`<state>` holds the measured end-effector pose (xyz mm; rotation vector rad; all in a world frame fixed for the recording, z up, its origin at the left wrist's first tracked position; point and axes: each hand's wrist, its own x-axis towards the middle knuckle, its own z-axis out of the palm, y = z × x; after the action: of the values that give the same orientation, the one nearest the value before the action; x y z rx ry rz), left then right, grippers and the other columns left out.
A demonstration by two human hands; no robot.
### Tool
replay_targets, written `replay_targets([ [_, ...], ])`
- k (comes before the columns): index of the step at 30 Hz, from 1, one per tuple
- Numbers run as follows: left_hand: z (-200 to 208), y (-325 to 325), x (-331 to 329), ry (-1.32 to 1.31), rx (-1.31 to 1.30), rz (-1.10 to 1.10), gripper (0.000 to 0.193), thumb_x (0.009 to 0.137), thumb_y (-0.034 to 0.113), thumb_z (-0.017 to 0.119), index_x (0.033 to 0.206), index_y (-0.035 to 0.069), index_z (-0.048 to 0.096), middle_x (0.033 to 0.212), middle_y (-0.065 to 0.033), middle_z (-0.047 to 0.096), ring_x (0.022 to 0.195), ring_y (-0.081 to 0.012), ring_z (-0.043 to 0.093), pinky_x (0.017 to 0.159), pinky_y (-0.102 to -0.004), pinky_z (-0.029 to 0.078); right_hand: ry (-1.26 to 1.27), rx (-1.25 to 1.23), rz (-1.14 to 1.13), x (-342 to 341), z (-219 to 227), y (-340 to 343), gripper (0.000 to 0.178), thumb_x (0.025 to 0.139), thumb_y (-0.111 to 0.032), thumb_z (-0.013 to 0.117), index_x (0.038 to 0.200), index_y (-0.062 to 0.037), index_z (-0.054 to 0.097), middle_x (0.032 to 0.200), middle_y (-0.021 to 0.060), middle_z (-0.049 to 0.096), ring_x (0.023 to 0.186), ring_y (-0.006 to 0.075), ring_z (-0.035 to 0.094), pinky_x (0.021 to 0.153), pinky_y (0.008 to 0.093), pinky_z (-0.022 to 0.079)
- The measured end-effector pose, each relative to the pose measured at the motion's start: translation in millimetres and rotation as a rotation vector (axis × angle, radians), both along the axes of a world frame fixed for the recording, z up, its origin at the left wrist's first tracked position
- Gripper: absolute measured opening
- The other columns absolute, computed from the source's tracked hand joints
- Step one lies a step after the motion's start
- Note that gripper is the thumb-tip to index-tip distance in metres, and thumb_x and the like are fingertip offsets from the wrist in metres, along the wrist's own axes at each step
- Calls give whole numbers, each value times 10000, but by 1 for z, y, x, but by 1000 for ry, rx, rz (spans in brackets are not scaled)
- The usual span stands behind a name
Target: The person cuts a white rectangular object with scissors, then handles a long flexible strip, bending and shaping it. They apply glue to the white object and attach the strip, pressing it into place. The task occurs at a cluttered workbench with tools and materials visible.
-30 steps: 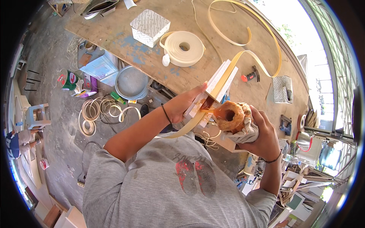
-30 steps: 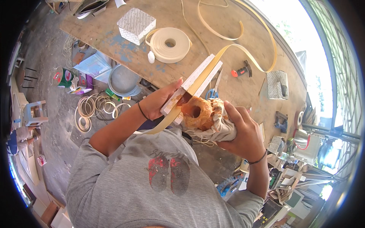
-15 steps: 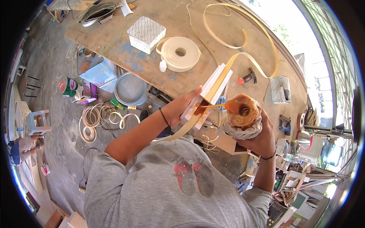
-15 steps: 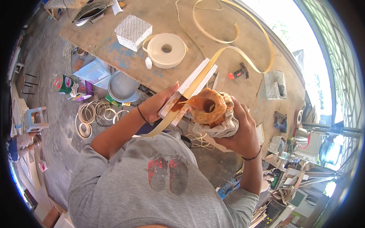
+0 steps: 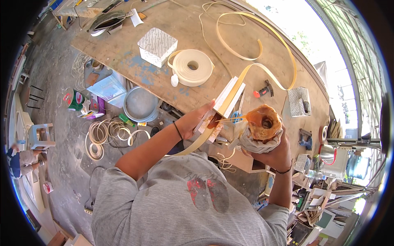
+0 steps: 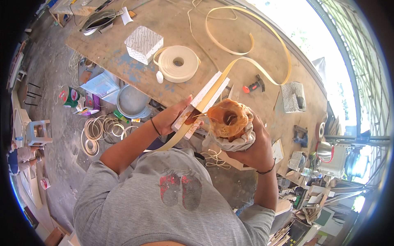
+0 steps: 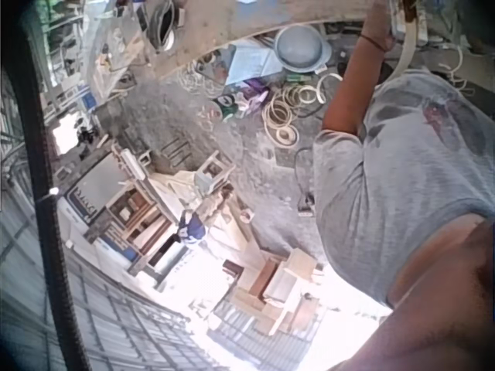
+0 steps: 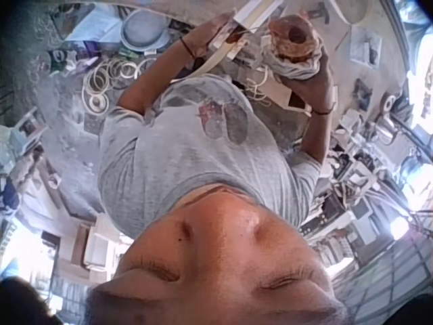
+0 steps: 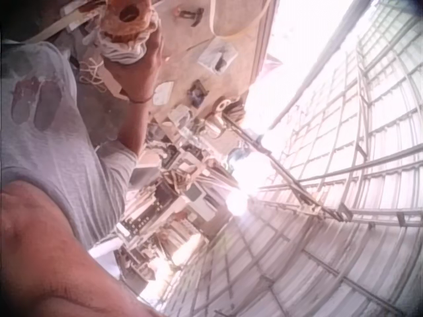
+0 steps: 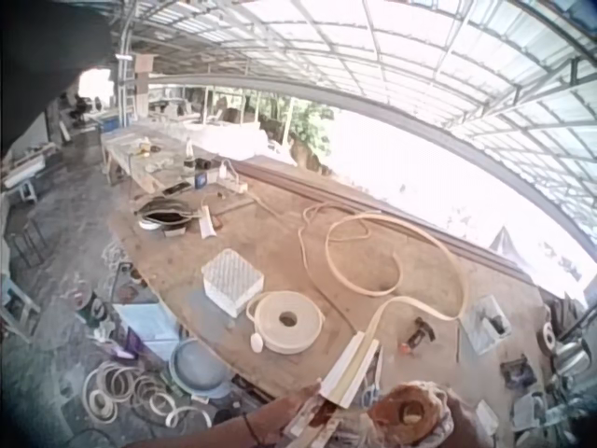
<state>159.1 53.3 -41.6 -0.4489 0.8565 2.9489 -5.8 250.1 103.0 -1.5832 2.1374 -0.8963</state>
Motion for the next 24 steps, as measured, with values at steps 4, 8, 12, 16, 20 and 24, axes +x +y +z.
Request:
replay_targets([
  [4, -3, 1, -2, -35, -1, 19, 639, 1001, 547, 331, 1319, 16, 486, 1061, -142, 651, 893, -191, 667, 749, -310, 557, 1, 8, 0, 0, 0, 1, 985, 546, -219, 905, 1365, -10, 399, 1222, 159, 604, 1108, 301, 609, 937, 393, 478],
  [8, -4, -1, -3, -31, 13, 13, 636, 998, 546, 341, 1312, 12, 486, 1053, -140, 646, 882, -195, 664, 742, -312, 557, -52, 15, -27, 0, -2, 3, 1001, 549, -230, 911, 1369, -1, 385, 1216, 162, 605, 1108, 297, 609, 934, 389, 479],
  [12, -11, -2, -7, -22, 29, 9, 633, 995, 547, 352, 1304, 12, 487, 1052, -141, 638, 857, -197, 660, 730, -314, 559, -51, -6, -24, -1, -4, 3, 1013, 545, -235, 916, 1371, 1, 377, 1210, 160, 607, 1107, 292, 611, 933, 388, 481],
  [16, -11, -3, -8, -40, 24, -4, 628, 995, 548, 353, 1301, 17, 490, 1048, -141, 635, 843, -195, 659, 722, -316, 560, -56, 9, -12, -5, -8, 5, 1016, 539, -239, 919, 1367, -3, 379, 1199, 161, 610, 1093, 285, 617, 928, 388, 486],
  [20, -11, -6, -9, -44, 10, -4, 623, 995, 548, 352, 1297, 22, 493, 1032, -136, 637, 823, -188, 654, 711, -317, 561, -105, 21, -19, -7, -10, 5, 1013, 532, -239, 923, 1359, -2, 387, 1187, 164, 612, 1081, 272, 624, 914, 377, 497],
  [24, -15, -7, -10, -56, 19, 3, 610, 995, 545, 358, 1282, 27, 502, 992, -123, 638, 781, -175, 645, 697, -313, 562, -130, 39, -28, -6, -7, 4, 999, 531, -230, 925, 1341, 16, 396, 1184, 155, 612, 1076, 249, 625, 905, 364, 502],
])
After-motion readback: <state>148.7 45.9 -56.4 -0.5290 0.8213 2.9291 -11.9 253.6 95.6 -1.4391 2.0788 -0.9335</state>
